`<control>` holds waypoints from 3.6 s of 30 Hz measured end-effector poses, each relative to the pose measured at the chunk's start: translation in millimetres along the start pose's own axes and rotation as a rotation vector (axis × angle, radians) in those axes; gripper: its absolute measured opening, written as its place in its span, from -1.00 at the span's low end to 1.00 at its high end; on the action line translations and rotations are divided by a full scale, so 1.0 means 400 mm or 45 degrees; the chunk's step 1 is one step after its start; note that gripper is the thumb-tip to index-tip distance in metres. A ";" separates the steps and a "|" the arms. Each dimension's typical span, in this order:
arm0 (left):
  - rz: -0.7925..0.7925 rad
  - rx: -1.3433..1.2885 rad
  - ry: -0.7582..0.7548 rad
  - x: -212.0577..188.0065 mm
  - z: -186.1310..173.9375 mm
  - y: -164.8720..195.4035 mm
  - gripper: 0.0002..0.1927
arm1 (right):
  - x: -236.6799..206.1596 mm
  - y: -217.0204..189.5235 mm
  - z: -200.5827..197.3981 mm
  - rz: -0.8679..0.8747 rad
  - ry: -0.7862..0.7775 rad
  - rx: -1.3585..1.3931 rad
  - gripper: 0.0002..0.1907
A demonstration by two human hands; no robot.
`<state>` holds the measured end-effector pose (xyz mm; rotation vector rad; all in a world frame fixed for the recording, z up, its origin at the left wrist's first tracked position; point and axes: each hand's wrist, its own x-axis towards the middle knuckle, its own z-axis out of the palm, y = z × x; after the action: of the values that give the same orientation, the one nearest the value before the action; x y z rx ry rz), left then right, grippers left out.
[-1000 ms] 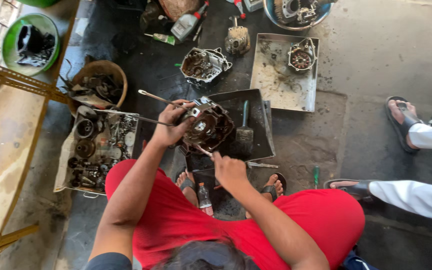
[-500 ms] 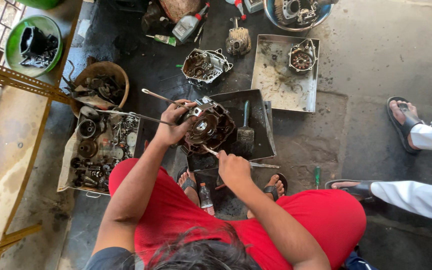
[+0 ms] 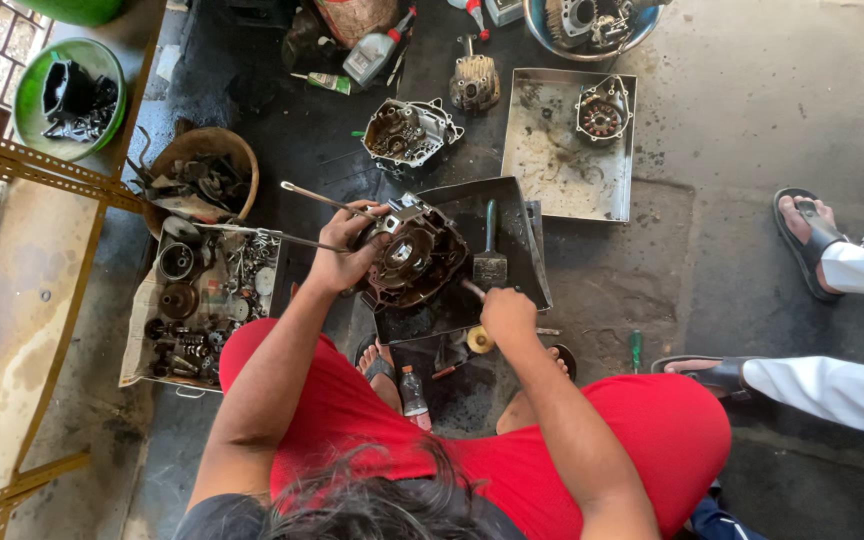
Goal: The person scrubs a disassembled engine casing with a brush and a metal tool, rotating the part to clean different areas. The person then places the cleaned part on the floor.
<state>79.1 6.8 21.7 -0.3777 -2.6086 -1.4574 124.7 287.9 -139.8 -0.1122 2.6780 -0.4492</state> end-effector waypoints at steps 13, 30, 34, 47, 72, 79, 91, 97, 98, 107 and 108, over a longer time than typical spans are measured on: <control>0.024 0.112 0.074 0.012 0.002 -0.029 -0.60 | -0.025 -0.089 -0.086 -0.214 0.036 0.450 -0.63; 0.043 0.172 0.044 -0.005 0.012 0.014 -0.60 | -0.012 -0.188 0.022 0.291 -1.178 2.083 -0.78; 0.065 0.158 0.038 -0.002 0.011 0.023 -0.61 | -0.039 -0.188 0.036 -0.310 -0.265 1.019 -0.74; 0.087 0.097 0.010 0.012 -0.006 -0.010 -0.58 | 0.045 -0.028 0.041 -0.135 0.346 0.501 -0.72; -0.088 -0.085 0.057 0.017 -0.029 -0.108 -0.59 | 0.080 0.026 -0.009 0.206 0.306 0.190 -0.32; -0.019 -0.096 0.053 0.028 -0.037 -0.128 -0.60 | 0.104 0.042 -0.028 0.234 0.355 0.775 -0.57; 0.106 -0.038 -0.057 0.031 -0.037 -0.095 -0.62 | 0.034 -0.040 -0.116 0.160 0.351 0.808 -0.69; 0.191 -0.015 -0.059 0.035 -0.036 -0.089 -0.64 | 0.001 -0.149 -0.169 -0.504 0.635 1.113 -0.70; 0.180 -0.034 -0.057 0.036 -0.037 -0.090 -0.64 | 0.003 -0.159 -0.167 -0.675 0.766 1.212 -0.70; 0.206 -0.074 -0.046 0.032 -0.036 -0.102 -0.64 | 0.019 -0.150 -0.175 -0.629 0.648 0.786 -0.60; 0.199 -0.093 -0.042 0.033 -0.036 -0.103 -0.63 | 0.014 -0.152 -0.183 -0.565 0.600 0.841 -0.59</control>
<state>54.8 -24.3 -1.3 -0.6043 -2.4907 -1.5088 89.7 251.0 -59.2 -0.4509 2.7625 -1.6444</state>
